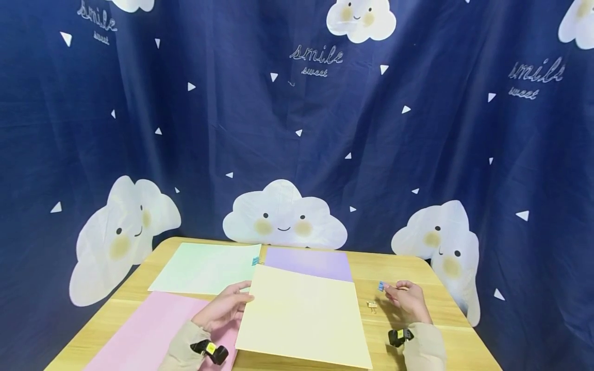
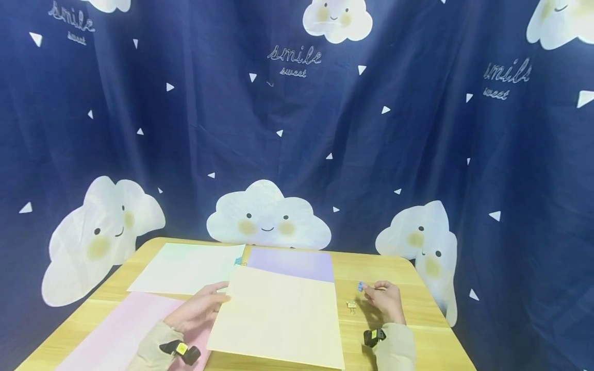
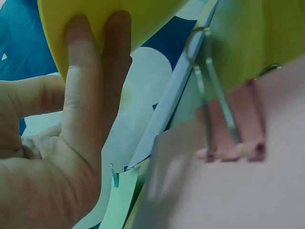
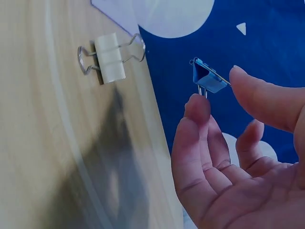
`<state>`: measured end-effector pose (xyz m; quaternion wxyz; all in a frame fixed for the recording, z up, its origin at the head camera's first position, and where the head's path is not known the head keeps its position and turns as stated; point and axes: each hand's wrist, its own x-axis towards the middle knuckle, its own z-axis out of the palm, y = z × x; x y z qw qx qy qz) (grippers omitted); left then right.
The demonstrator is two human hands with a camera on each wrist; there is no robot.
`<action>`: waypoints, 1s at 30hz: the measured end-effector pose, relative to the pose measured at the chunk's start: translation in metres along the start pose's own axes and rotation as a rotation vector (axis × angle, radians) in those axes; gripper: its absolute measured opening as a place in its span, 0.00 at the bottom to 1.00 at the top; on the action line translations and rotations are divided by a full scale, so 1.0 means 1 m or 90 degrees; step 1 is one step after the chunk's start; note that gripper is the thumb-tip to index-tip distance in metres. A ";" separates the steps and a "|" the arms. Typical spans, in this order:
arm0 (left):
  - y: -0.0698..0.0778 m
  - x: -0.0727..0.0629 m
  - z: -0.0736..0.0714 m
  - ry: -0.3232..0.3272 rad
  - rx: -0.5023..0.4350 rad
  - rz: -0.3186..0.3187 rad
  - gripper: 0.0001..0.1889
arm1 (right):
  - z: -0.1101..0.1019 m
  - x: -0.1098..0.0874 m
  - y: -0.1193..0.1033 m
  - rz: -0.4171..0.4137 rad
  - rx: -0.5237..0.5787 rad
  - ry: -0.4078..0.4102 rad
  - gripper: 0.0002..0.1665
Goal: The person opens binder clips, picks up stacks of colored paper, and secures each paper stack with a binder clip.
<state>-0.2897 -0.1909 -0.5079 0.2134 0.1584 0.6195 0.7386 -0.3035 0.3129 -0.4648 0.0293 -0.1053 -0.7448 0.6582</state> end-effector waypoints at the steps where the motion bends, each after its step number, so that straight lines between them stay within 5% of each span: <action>1: 0.001 -0.001 -0.001 0.002 -0.001 0.002 0.39 | 0.000 0.000 -0.001 0.001 0.008 -0.006 0.18; 30: 0.021 -0.007 -0.017 0.016 -0.016 0.030 0.36 | 0.016 -0.004 -0.014 -0.004 0.079 -0.093 0.24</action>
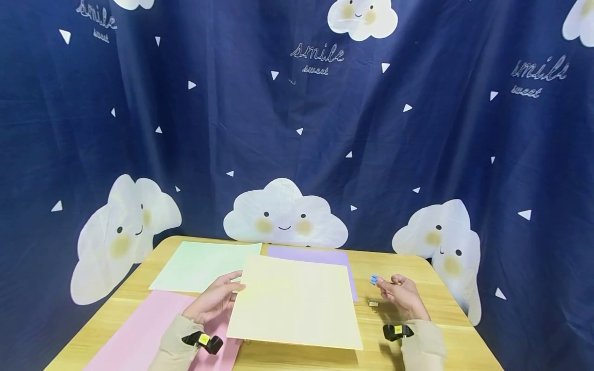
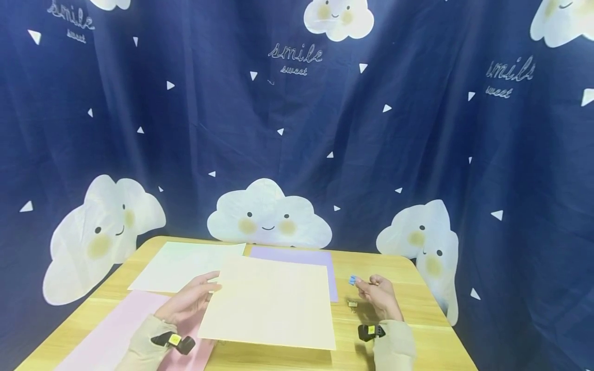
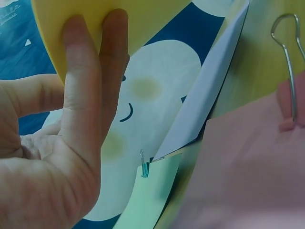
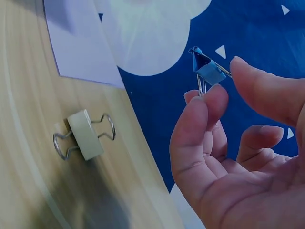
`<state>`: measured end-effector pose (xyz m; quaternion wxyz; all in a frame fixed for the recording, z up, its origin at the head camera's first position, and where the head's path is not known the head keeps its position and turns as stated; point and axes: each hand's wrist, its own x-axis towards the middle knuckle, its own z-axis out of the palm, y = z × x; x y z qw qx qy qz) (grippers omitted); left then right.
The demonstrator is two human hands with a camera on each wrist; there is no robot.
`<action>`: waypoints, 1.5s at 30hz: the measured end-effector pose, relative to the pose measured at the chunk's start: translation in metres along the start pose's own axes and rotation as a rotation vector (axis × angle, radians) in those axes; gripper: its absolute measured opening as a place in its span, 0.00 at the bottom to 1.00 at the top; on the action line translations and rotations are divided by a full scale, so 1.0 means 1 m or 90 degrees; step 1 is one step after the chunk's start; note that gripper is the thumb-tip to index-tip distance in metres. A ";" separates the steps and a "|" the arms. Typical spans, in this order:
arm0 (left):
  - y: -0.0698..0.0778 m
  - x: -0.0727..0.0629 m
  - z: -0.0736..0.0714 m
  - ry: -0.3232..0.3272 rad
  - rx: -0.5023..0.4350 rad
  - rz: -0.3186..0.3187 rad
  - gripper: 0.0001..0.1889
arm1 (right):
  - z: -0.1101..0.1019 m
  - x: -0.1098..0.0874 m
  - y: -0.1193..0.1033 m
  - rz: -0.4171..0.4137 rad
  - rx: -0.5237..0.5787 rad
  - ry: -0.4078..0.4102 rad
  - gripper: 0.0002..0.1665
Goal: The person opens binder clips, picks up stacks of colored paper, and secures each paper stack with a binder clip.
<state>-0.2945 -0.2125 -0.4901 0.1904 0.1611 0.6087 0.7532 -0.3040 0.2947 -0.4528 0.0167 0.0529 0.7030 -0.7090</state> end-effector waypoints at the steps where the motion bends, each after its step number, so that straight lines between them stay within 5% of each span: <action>1: 0.000 -0.001 0.000 0.004 -0.001 -0.002 0.36 | 0.001 0.000 -0.001 0.001 0.003 -0.002 0.24; 15: 0.006 -0.003 -0.007 0.011 -0.023 0.003 0.38 | 0.007 -0.001 -0.005 -0.001 0.068 -0.052 0.25; 27: 0.010 -0.003 -0.010 -0.016 -0.036 0.023 0.36 | 0.013 -0.001 -0.006 -0.001 0.080 -0.119 0.26; 45: 0.012 -0.005 -0.010 0.000 -0.036 0.018 0.37 | 0.020 0.002 -0.003 0.007 0.093 -0.200 0.27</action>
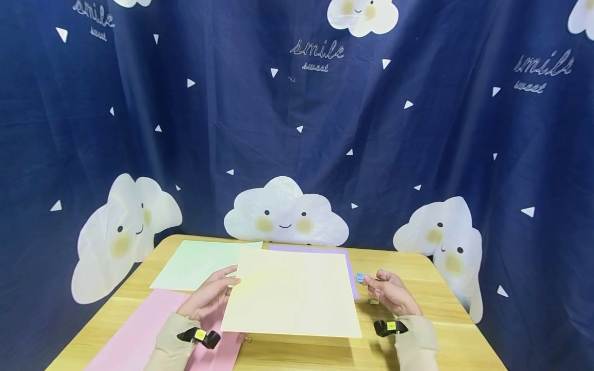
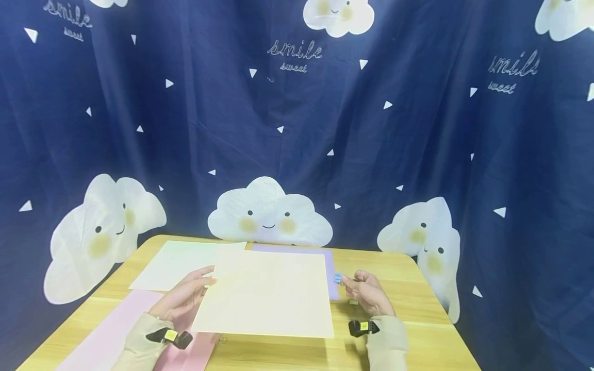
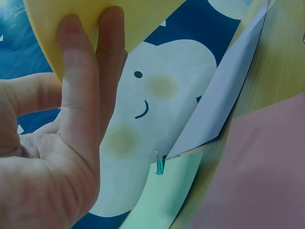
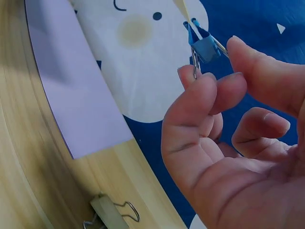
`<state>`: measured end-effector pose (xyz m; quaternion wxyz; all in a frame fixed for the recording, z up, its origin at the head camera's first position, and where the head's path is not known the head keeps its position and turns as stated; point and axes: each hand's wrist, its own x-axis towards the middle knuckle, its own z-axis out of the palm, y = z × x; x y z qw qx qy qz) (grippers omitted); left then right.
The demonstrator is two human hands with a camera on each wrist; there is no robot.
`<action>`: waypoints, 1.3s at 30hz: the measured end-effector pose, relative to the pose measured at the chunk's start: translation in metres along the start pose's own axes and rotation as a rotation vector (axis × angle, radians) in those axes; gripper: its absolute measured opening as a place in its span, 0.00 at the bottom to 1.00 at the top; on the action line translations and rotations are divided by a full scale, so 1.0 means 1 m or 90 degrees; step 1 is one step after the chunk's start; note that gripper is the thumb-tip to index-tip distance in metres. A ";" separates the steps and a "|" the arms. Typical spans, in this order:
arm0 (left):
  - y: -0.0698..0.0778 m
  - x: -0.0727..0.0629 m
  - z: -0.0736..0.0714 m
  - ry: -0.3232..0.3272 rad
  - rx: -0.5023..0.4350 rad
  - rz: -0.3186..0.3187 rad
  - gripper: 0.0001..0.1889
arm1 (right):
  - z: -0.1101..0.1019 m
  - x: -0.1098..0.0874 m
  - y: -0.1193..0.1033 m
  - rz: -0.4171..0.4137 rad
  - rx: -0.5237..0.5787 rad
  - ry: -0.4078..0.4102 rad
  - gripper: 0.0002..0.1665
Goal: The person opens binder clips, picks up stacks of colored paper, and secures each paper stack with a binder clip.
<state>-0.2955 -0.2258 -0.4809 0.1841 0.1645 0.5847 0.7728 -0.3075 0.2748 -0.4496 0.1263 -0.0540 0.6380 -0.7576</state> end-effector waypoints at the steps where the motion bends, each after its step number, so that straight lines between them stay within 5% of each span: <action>1: 0.000 0.000 0.000 0.002 0.001 -0.001 0.37 | 0.000 0.000 0.000 0.002 0.003 -0.007 0.27; 39: 0.003 -0.001 0.000 0.000 -0.023 -0.007 0.37 | 0.011 0.009 0.006 0.035 -0.025 -0.104 0.30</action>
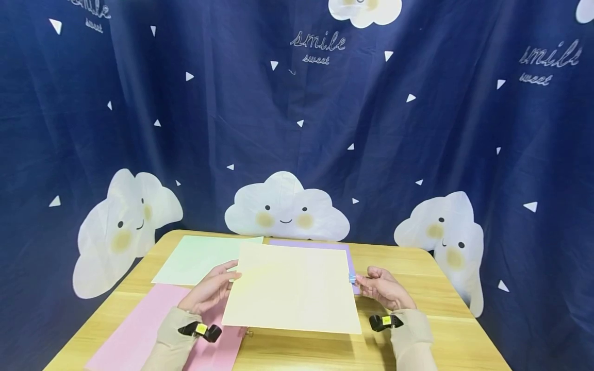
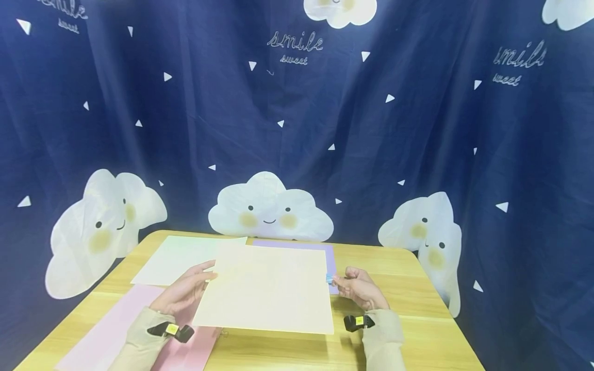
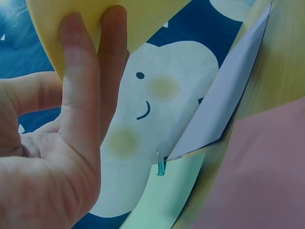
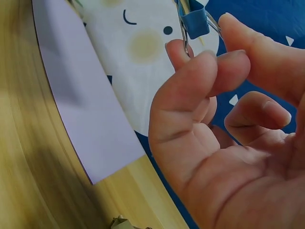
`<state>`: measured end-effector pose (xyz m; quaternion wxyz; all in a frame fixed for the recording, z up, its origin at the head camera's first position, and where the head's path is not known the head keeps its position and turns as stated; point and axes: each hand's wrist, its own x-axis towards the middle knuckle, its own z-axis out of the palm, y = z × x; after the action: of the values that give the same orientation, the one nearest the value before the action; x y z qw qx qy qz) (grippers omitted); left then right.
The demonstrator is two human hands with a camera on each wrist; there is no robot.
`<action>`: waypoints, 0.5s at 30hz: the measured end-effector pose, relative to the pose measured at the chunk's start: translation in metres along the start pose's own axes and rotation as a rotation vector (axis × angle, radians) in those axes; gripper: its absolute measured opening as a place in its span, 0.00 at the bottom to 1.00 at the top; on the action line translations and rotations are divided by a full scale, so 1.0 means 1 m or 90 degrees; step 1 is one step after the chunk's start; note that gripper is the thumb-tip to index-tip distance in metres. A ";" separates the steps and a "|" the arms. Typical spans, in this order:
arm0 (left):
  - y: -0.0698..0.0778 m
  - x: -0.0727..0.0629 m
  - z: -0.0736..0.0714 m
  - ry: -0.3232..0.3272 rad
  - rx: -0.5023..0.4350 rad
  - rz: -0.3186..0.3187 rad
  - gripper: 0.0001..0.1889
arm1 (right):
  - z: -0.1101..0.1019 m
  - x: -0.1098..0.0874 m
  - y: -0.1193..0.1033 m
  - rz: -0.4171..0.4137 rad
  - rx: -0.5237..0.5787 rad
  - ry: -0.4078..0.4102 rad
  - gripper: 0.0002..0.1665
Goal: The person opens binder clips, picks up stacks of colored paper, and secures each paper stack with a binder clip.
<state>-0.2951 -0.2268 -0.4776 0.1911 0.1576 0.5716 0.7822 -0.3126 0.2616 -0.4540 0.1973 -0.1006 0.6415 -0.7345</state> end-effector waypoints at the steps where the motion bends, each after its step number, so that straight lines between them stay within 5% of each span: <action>1: 0.000 0.000 0.000 -0.004 0.001 0.003 0.37 | 0.000 0.000 0.000 0.001 -0.001 -0.002 0.30; 15: -0.003 0.003 0.000 -0.003 -0.004 0.001 0.37 | 0.003 0.002 0.000 0.005 -0.019 -0.014 0.29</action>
<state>-0.2974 -0.2242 -0.4803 0.1925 0.1591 0.5685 0.7839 -0.3134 0.2582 -0.4543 0.2059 -0.1087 0.6504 -0.7230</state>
